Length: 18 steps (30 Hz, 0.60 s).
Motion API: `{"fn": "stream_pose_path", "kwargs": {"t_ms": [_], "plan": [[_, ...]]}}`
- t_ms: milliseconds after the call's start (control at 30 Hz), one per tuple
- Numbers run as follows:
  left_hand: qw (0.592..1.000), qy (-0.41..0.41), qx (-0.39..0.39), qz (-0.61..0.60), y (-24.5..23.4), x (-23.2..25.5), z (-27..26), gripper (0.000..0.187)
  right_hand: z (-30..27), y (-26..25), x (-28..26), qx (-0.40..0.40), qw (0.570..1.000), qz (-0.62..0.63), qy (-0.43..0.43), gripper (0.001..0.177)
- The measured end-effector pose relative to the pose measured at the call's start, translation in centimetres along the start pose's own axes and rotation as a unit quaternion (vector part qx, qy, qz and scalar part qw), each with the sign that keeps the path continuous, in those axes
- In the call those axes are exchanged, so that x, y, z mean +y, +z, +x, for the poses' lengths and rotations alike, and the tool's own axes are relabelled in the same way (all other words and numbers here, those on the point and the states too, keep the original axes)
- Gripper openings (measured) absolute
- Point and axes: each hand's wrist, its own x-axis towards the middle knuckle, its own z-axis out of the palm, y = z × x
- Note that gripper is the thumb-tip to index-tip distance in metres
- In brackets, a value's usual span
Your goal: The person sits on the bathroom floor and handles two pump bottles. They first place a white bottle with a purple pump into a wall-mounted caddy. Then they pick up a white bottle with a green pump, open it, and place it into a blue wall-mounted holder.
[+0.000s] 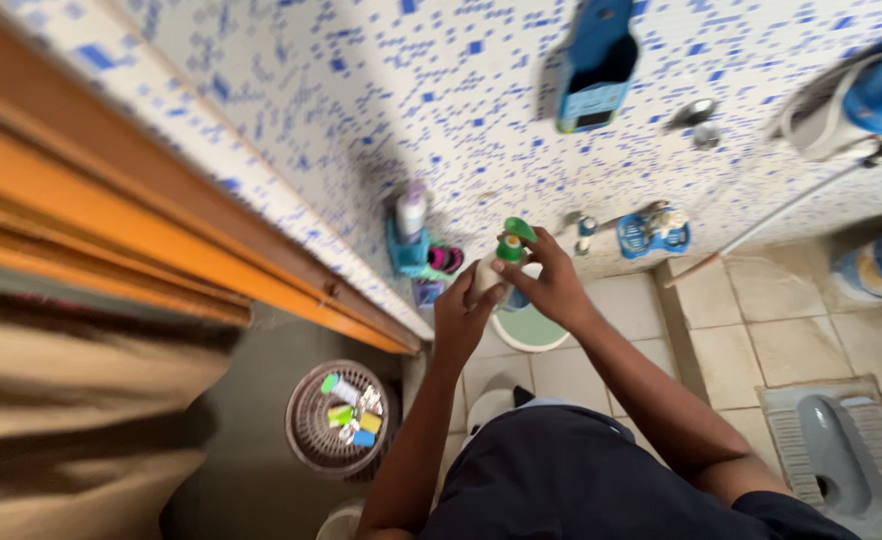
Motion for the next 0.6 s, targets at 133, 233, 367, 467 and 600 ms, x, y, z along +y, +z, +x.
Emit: {"fn": "stream_pose_path", "kwargs": {"t_ms": [133, 233, 367, 467, 600], "plan": [[0.999, 0.033, -0.003, -0.005, 3.0, 0.3, 2.8, 0.049, 0.1, -2.2, 1.6, 0.046, 0.995, -0.084, -0.012, 0.062], [0.996, 0.090, -0.027, 0.009, 5.5, 1.1, 4.6, 0.049, 0.3, -4.4, 3.2, 0.076, 0.992, -0.081, 0.068, 0.063], [0.983, 0.143, -0.060, 0.096, 7.6, 3.4, 6.9, 0.046, 0.7, -7.9, 3.0, 0.117, 0.987, -0.108, 0.009, 0.056], [0.962, 0.219, -0.075, 0.144, 9.2, 4.3, 9.0, 0.042, 1.6, -9.6, 1.9, 0.132, 0.987, -0.073, -0.048, 0.061], [0.947, 0.251, -0.124, 0.159, 11.1, 2.7, 11.9, 0.042, 3.1, -12.3, 1.3, 0.173, 0.979, -0.090, -0.063, 0.048]]}}
